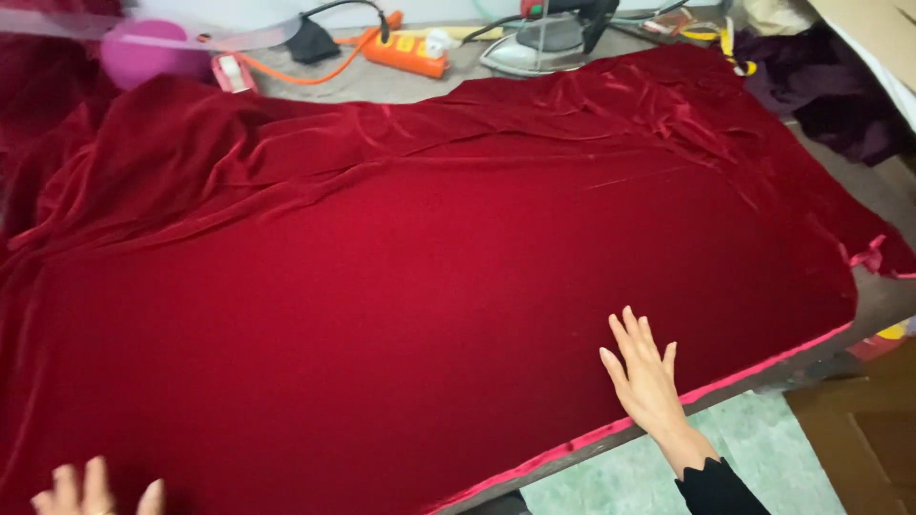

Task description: The person smooths a large piece of red velvet fabric on a work table. They use a yellow ruler to measure the fabric and a white chalk to mark a line along the ruler's edge.

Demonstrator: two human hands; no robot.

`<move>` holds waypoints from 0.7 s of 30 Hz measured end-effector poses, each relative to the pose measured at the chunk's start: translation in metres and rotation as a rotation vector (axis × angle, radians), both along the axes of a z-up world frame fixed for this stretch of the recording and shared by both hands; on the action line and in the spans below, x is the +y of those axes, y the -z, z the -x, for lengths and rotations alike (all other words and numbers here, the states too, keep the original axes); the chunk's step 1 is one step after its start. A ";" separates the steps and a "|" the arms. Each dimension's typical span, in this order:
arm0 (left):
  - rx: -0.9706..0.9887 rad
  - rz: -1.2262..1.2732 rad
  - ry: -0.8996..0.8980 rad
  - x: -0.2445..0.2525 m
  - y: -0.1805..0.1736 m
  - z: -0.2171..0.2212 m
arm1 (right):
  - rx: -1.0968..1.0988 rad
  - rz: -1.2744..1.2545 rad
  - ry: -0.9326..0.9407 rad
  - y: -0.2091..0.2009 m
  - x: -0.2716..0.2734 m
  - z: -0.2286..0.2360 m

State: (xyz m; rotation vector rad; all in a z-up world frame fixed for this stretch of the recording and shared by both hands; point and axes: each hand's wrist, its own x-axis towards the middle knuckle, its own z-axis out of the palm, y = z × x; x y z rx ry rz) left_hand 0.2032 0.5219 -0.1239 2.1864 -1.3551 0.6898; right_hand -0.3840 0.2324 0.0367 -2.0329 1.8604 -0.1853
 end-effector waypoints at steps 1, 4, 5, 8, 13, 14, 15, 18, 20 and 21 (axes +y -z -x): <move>0.028 0.022 0.019 -0.020 -0.011 0.026 | 0.003 -0.006 -0.033 -0.003 -0.007 0.010; 0.153 -0.006 0.030 -0.075 -0.072 0.119 | 0.005 -0.022 -0.075 -0.006 -0.031 0.049; 0.251 -0.056 0.023 -0.094 -0.097 0.153 | 0.004 -0.033 -0.084 -0.007 -0.041 0.063; 0.366 -0.094 0.017 -0.128 -0.100 0.205 | 0.024 -0.044 -0.086 -0.016 -0.068 0.107; 0.434 -0.104 0.107 -0.159 -0.114 0.281 | 0.010 0.020 -0.091 -0.020 -0.098 0.186; 0.470 -0.107 0.136 -0.162 -0.115 0.293 | -0.009 0.023 -0.075 -0.022 -0.101 0.198; 0.469 -0.113 0.140 -0.165 -0.119 0.301 | -0.010 0.018 -0.069 -0.021 -0.100 0.209; 0.507 -0.141 0.249 -0.178 -0.130 0.320 | -0.062 0.058 -0.052 -0.009 -0.102 0.241; 0.491 -0.139 0.347 -0.180 -0.148 0.331 | -0.089 0.198 -0.132 0.007 -0.094 0.270; 0.492 -0.151 0.350 -0.178 -0.148 0.337 | -0.090 0.187 -0.126 0.002 -0.088 0.274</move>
